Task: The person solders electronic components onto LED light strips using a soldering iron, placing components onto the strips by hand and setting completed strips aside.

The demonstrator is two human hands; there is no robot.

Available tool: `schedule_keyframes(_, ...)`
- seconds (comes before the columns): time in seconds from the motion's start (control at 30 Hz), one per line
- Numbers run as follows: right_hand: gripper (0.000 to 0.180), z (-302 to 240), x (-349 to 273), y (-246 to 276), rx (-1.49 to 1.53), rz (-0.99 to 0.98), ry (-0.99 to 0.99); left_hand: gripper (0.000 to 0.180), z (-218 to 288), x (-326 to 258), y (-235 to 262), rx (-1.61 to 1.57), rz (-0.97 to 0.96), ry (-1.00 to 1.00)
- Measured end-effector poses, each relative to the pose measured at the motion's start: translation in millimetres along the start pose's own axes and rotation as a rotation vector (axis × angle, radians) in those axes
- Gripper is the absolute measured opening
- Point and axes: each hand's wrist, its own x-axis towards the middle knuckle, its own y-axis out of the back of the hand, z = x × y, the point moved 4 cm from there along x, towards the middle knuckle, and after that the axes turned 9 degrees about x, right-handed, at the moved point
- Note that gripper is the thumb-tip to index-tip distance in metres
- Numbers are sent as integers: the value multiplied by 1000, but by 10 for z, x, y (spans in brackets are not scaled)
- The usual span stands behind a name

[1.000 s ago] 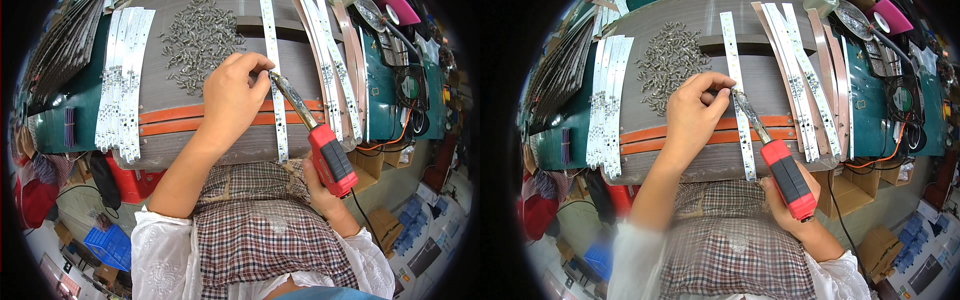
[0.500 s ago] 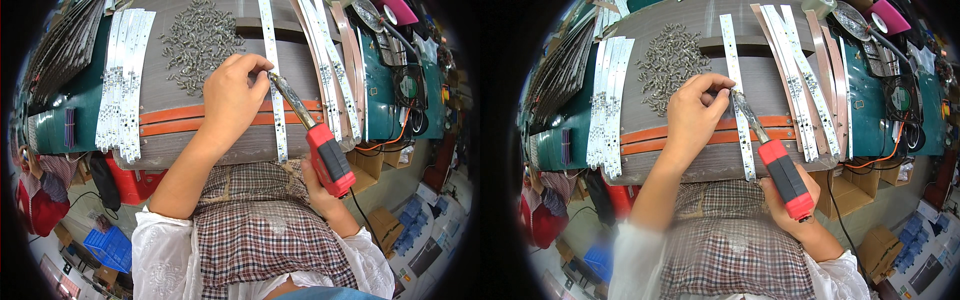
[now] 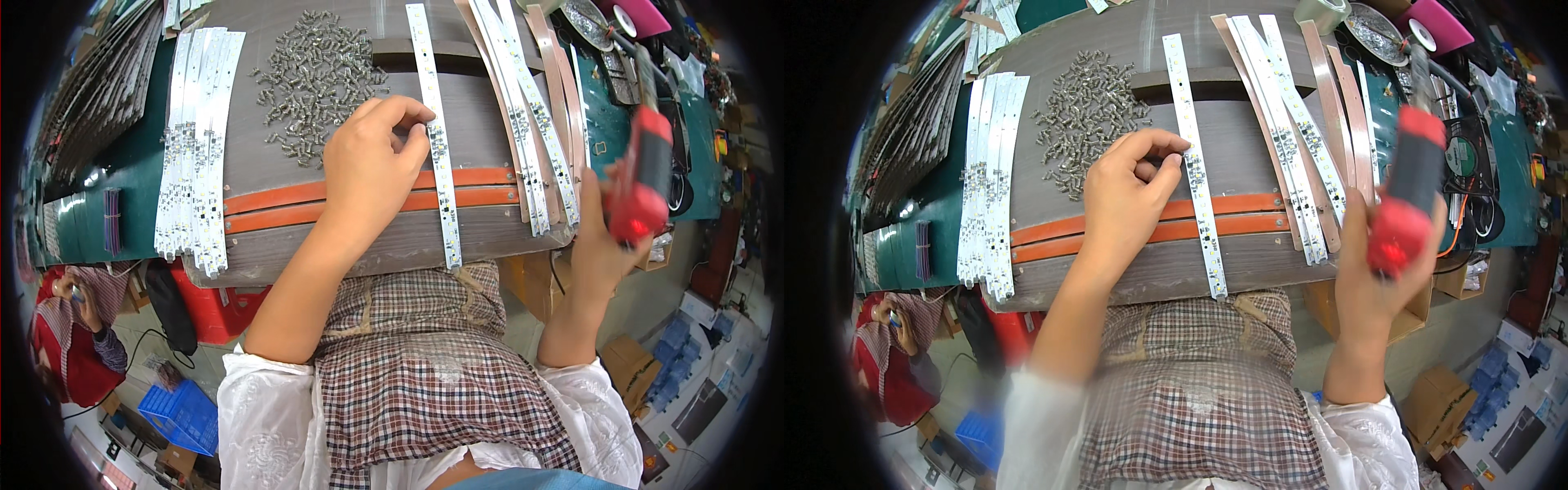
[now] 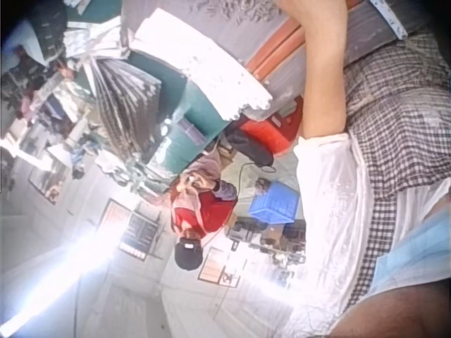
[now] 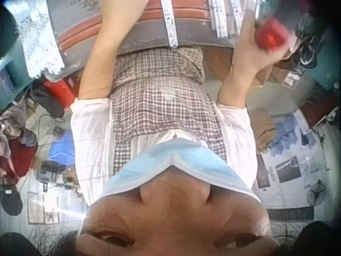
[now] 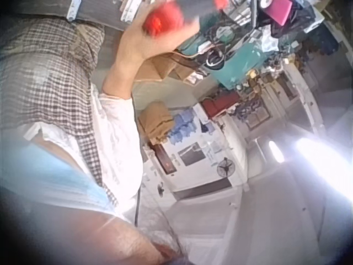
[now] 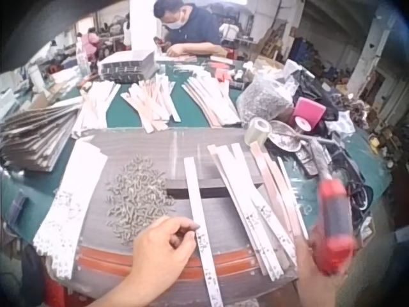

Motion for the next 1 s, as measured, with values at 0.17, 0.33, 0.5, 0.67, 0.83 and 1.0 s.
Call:
schedule_keyframes(0.17,47,-23,267,-358,-289,-133,112,14,-27,-4,14,3,-18,2)
schedule_keyframes(0.33,43,-6,327,-443,-313,-120,79,30,42,-38,15,3,-32,-103)
schedule_keyframes(0.5,40,13,358,-364,-283,-92,-23,40,35,-67,-43,-133,-54,-133)
schedule_keyframes(0.67,38,54,338,-223,-88,-37,-117,40,104,-91,183,-283,-76,-37)
schedule_keyframes(0.83,38,82,207,70,273,85,-142,52,-118,-11,1241,-210,-19,211)
schedule_keyframes(1.0,44,-145,81,194,308,36,-295,57,-714,26,2246,154,5,193)
